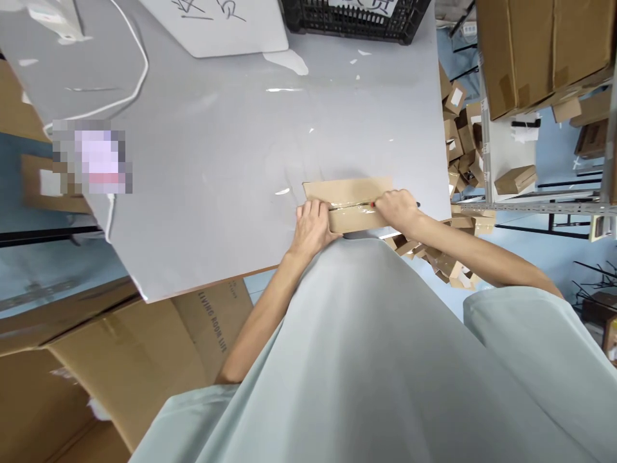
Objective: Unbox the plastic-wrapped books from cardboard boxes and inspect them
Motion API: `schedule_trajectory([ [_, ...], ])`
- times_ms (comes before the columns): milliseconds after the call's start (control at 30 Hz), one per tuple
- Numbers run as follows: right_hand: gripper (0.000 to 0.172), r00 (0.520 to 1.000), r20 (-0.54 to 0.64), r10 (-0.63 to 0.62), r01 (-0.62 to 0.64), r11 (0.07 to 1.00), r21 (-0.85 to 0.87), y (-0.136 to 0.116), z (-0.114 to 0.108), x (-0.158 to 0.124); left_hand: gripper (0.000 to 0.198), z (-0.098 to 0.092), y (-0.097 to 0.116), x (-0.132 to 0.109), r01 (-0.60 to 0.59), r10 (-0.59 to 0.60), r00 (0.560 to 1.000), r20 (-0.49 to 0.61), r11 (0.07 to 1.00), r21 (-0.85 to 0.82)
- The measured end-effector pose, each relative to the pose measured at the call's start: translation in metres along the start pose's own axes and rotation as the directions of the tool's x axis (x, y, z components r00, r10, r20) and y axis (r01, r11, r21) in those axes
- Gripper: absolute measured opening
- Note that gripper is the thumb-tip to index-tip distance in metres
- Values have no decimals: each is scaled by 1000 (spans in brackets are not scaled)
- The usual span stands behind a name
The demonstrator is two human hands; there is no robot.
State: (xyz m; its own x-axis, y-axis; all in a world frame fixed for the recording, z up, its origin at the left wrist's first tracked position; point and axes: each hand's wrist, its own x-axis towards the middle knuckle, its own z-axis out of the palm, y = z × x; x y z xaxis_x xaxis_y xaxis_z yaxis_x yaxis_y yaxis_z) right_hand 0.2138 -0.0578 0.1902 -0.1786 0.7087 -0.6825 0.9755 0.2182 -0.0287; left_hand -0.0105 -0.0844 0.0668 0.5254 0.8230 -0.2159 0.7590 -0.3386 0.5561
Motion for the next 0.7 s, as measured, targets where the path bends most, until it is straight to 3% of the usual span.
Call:
schedule_trajectory([
  [133,31,983,35,182,-179,982,-66,25,-3,-44,74,-2,1,1,-36,37,998,49,999,-27],
  [200,31,963,-25,267,-268,963,-18,44,1,-65,73,-3,-1,2,-22,24,998,54,999,-39],
  [267,30,929,-149,339,-321,938,130,69,17,-76,74,-5,-4,5,10,-8,999,47,999,-43],
  [333,31,868,-255,425,-311,868,388,93,47,-73,73,-8,-7,7,29,-28,998,49,999,-39],
  [400,34,831,-214,513,-219,656,722,107,87,-55,71,-12,-7,9,23,-21,998,59,999,-24],
  [467,42,781,-37,623,-138,230,963,106,128,-27,67,-17,-5,11,-1,1,998,65,1000,-1],
  [533,44,744,127,656,-64,-120,991,93,163,3,65,-22,2,13,-20,19,998,54,999,26],
  [600,43,750,216,625,-28,-297,954,74,186,26,66,-28,10,16,-37,35,999,37,998,45],
  [700,38,793,255,553,-15,-401,916,53,204,45,69,-33,21,20,-58,57,998,21,997,45],
])
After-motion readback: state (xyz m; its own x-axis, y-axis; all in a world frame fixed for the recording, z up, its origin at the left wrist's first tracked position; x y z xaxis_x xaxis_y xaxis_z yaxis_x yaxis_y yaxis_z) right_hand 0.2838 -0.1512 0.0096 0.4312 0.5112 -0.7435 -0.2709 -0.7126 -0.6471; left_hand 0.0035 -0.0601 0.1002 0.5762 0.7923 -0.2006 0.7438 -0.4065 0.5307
